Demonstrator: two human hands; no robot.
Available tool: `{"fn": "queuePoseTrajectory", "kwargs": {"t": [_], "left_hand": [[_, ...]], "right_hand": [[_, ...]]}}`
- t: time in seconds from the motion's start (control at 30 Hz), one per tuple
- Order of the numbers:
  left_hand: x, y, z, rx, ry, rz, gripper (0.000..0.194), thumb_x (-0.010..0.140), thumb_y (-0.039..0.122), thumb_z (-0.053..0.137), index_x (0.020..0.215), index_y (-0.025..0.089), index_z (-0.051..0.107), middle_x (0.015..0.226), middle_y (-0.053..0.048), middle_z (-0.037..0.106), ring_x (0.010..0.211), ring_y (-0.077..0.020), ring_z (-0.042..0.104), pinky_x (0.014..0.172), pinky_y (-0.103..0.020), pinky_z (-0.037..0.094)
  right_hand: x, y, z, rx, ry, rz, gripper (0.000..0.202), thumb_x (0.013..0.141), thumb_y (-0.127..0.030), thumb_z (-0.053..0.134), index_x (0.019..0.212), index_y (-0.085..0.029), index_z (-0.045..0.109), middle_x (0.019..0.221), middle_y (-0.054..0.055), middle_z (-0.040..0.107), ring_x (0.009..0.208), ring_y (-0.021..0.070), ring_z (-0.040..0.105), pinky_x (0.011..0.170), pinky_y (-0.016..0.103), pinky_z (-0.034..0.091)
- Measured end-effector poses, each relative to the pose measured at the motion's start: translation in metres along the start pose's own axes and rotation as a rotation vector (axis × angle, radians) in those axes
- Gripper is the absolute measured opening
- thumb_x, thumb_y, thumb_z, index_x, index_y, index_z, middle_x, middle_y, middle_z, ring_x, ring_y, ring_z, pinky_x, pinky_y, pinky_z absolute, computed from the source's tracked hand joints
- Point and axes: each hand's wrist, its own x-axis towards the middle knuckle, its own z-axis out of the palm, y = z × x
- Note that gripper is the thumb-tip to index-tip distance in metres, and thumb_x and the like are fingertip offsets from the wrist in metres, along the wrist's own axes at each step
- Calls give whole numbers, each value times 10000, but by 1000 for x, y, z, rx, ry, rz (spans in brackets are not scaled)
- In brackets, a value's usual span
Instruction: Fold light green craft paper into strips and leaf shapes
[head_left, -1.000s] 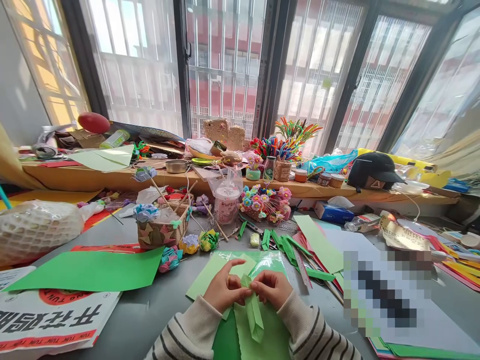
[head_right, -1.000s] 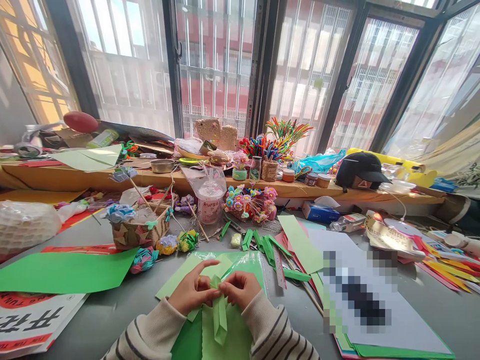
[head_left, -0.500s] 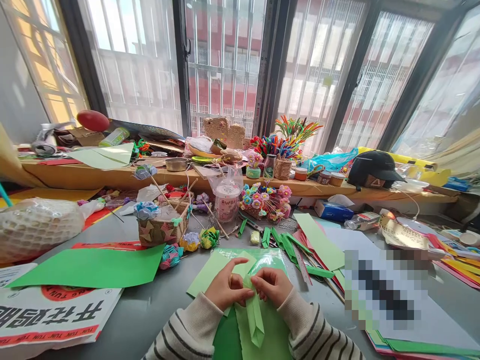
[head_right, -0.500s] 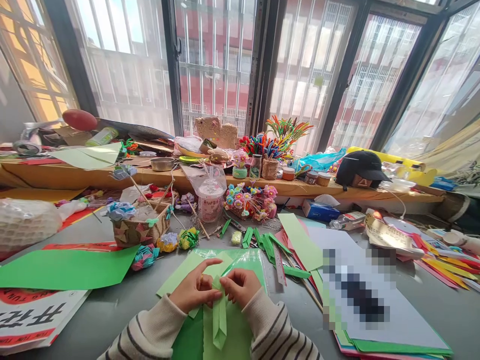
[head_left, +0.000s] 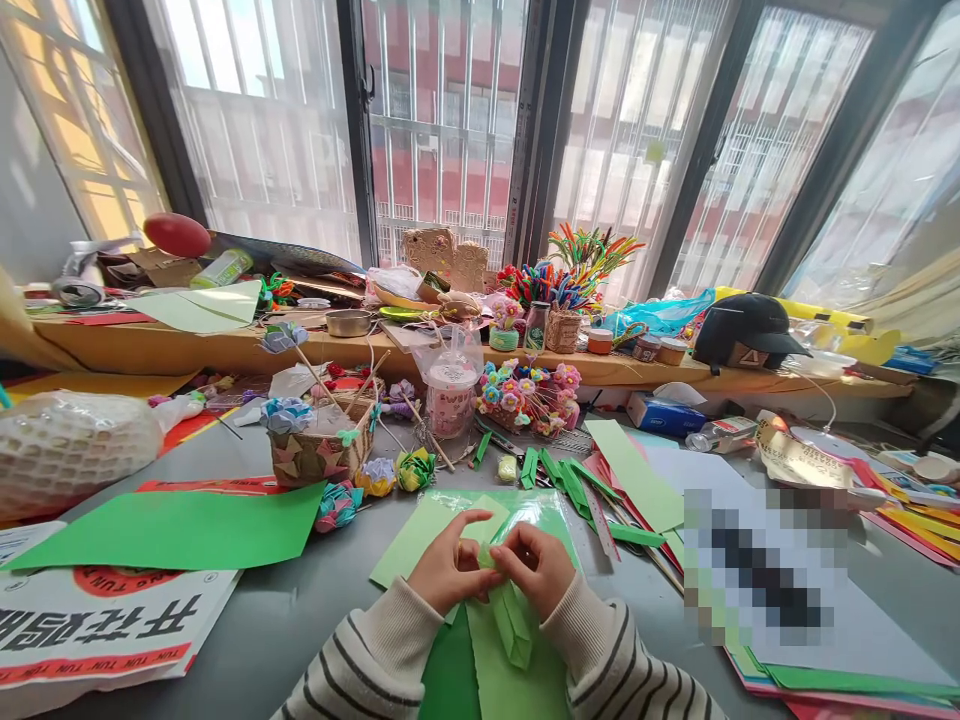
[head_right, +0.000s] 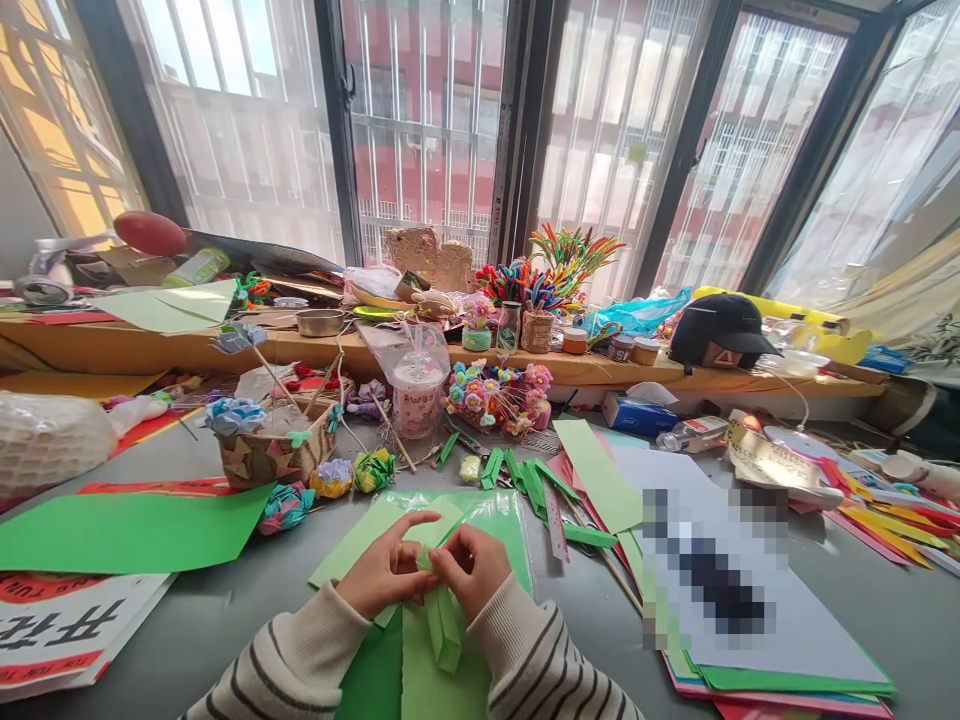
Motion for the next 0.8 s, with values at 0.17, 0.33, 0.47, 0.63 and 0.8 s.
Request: {"fn": "queuePoseTrajectory", "kwargs": {"t": [0.17,0.33,0.47,0.63,0.8], "left_hand": [[-2,9,-5,-32,90,38,587,503,238,658,965,140,310,459,85,479,437,-90,485,437,-219,417],[-2,12,-6,-66,219,85,529,520,247,645,934,160,328,547,41,541,502,-103,507,477,-223,415],[-2,11,-3,-87,191,60,537,503,243,655,922,154,330,555,39,540,488,-94,497,474,-218,408],[-1,9,-2,-40,176,55,562,485,238,666,930,144,335,488,66,505,440,-83,472,444,-211,400],[-4,11,-2,-15,238,59,572,478,254,669,933,151,339,496,59,518,446,-100,494,438,-221,408]], "right_hand": [[1,3,-6,154,-165,165,299,645,-413,459,562,-127,495,433,-27,415,377,73,392,373,193,313],[0,2,-11,152,-208,168,302,621,-398,509,528,-112,543,415,-30,404,362,59,377,360,181,307],[0,6,-8,186,-172,180,292,600,-388,540,555,-100,560,445,-18,444,374,59,389,371,182,329],[0,6,-6,177,-165,174,332,589,-431,537,552,-102,562,441,-21,441,379,64,397,372,185,337],[-2,2,-7,160,-182,166,420,632,-508,440,519,-117,547,404,-35,406,360,65,400,361,183,323]]}}
